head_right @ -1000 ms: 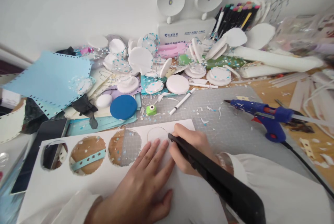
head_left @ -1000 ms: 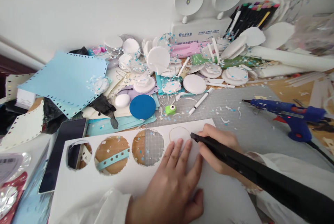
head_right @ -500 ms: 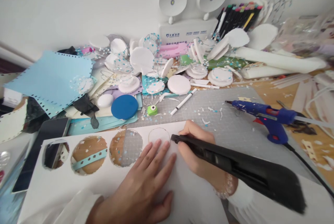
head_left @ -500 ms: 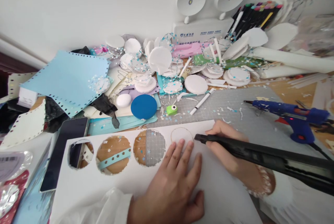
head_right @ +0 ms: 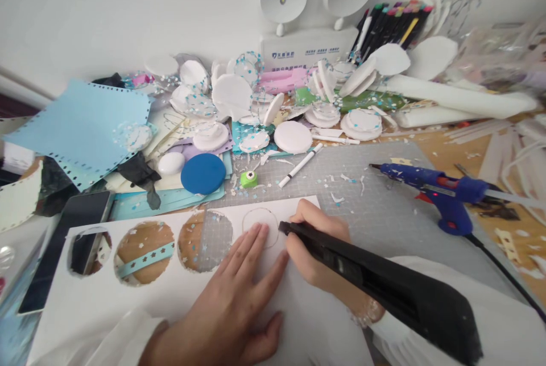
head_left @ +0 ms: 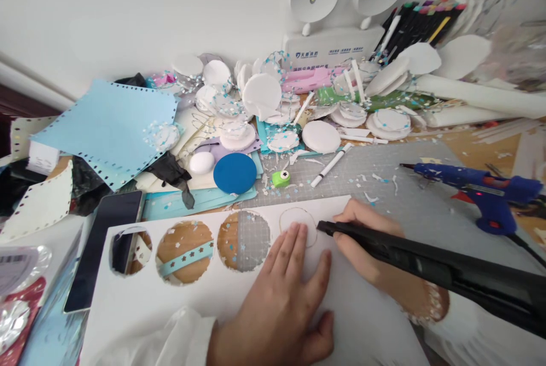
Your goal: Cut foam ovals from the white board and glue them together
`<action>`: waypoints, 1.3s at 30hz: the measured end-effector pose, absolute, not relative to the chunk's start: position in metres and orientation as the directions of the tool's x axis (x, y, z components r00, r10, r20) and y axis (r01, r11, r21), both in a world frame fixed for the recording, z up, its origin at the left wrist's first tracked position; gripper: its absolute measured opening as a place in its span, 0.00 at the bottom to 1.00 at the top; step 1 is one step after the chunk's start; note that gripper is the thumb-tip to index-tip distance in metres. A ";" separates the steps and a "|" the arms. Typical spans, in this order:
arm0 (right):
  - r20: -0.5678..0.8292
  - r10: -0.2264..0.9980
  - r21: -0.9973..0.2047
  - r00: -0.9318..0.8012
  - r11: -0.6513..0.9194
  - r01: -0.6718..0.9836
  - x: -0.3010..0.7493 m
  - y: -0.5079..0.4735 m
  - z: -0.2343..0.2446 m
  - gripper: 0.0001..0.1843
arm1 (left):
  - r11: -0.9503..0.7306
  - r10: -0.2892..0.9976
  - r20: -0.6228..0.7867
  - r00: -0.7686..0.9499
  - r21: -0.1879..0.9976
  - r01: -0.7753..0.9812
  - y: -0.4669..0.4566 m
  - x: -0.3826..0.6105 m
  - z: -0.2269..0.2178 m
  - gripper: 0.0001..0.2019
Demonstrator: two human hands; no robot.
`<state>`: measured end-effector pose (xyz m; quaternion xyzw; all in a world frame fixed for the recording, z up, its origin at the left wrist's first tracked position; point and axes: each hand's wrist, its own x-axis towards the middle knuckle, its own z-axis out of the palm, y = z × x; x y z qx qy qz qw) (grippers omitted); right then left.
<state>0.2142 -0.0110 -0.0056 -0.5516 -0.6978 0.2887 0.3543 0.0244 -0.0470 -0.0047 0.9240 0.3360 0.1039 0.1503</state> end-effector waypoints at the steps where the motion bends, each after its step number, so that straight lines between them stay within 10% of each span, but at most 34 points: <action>1: 0.180 0.973 -0.792 -0.142 0.229 0.566 0.213 -0.011 -0.006 0.09 | -0.727 0.652 0.083 0.754 0.351 0.590 -0.047 0.024 -0.005 0.38; 39: -0.016 0.992 -0.919 -0.125 0.035 0.392 0.219 0.011 -0.001 0.07 | -0.746 0.648 0.138 0.749 0.312 0.588 -0.048 0.023 -0.007 0.36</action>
